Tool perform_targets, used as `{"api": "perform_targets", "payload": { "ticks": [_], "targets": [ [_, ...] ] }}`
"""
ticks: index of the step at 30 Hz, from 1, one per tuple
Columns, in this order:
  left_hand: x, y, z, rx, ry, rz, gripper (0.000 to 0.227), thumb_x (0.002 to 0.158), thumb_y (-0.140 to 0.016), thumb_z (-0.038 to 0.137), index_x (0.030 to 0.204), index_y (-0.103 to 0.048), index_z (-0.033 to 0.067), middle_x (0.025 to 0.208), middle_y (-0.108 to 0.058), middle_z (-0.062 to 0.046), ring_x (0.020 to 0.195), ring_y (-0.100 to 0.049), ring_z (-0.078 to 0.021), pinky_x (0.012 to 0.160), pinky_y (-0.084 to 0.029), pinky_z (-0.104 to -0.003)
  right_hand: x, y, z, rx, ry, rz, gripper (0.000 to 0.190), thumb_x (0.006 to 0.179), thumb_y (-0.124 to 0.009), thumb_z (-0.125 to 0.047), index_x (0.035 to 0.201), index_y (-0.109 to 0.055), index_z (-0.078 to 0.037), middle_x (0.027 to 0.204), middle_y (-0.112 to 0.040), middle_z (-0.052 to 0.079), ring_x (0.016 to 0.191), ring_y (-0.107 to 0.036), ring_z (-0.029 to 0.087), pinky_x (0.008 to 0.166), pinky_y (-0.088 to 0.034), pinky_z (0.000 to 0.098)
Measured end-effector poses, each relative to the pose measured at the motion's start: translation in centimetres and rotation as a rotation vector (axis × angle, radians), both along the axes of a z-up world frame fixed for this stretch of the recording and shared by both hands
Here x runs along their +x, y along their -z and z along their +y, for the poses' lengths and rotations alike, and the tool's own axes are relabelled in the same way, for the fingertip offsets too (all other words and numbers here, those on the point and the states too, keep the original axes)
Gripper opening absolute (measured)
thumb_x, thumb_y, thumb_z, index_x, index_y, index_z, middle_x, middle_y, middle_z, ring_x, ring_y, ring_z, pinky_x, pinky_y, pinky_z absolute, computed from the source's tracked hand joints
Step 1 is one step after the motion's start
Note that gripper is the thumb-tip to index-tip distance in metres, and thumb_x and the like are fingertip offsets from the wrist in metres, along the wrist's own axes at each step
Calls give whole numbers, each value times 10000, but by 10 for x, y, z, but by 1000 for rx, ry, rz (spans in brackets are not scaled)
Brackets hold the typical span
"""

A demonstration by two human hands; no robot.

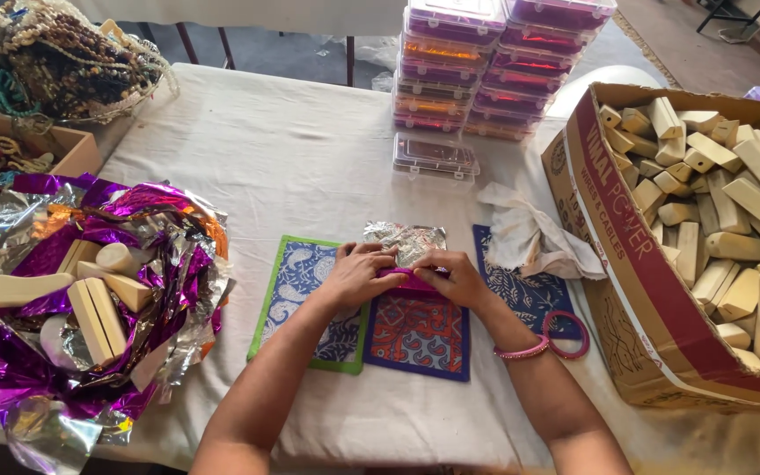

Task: Wiping wooden blocks with a cloth and placing them on patterned mats for sorting or preparation.

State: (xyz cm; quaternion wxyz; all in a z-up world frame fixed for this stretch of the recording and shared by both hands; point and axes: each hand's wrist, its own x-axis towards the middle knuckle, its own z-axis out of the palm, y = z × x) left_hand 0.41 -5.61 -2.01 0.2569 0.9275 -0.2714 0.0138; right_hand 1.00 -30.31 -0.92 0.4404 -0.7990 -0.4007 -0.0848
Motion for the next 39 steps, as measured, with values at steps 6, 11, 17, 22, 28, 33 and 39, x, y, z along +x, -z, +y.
{"api": "perform_targets", "payload": {
  "ticks": [6, 11, 17, 22, 28, 33, 39],
  "targets": [
    [12, 5, -1, -136, -77, 127, 721, 924, -456, 667, 1476, -530, 210, 1347, -679, -25, 1432, -410, -215, 1200, -151, -498, 24, 16, -3, -70, 28, 118, 113, 933, -728, -93, 1023, -757, -31, 892, -756, 99, 817, -712, 174, 749, -556, 315],
    [12, -8, -5, -9, -94, 102, 637, 900, -479, 716, 1274, -657, 232, 1268, -717, -24, 1447, -386, -211, 1208, -78, -582, 25, 5, -3, -124, 19, 42, 103, 929, -725, -124, 987, -757, -45, 882, -743, 103, 827, -699, 215, 784, -539, 360],
    [11, -14, -9, 151, -116, 129, 558, 919, -472, 696, 1242, -689, 296, 1196, -745, 21, 1532, -312, -198, 1246, 17, -659, 26, 7, -1, -175, 64, -52, 117, 924, -725, -158, 956, -752, -49, 916, -725, 95, 915, -665, 258, 862, -497, 412],
    [17, 14, -15, -46, -100, -242, 422, 921, -568, 629, 1095, -762, 298, 1406, -590, -49, 1412, -340, -300, 1091, 23, -727, 32, 21, -3, -180, 124, -95, 147, 956, -693, -191, 984, -748, -57, 1015, -713, 94, 999, -659, 275, 905, -497, 413],
    [12, 6, -20, -26, -101, -263, 275, 984, -605, 458, 1011, -773, 242, 1111, -681, 44, 1278, -533, -192, 1202, -104, -697, 29, 26, 0, -206, 570, -193, 437, 888, -742, -421, 1140, -736, -64, 1241, -636, 103, 1143, -582, 293, 974, -426, 463],
    [16, 10, -18, -47, -121, -226, 322, 985, -598, 466, 951, -800, 217, 1067, -672, 28, 1179, -580, -177, 1179, -112, -683, 36, 22, -3, -373, 849, 29, 528, 826, -784, -475, 1168, -721, -78, 1379, -551, 129, 1344, -409, 329, 1073, -246, 556],
    [8, 2, -18, 11, -133, -318, 294, 980, -634, 468, 922, -793, 228, 1023, -693, 49, 1123, -608, -164, 1147, -218, -568, 82, 96, -42, 420, 197, 572, 202, 942, -709, -198, 963, -605, -26, 1101, -656, 36, 1000, -603, 145, 892, -488, 268]
  ]
}}
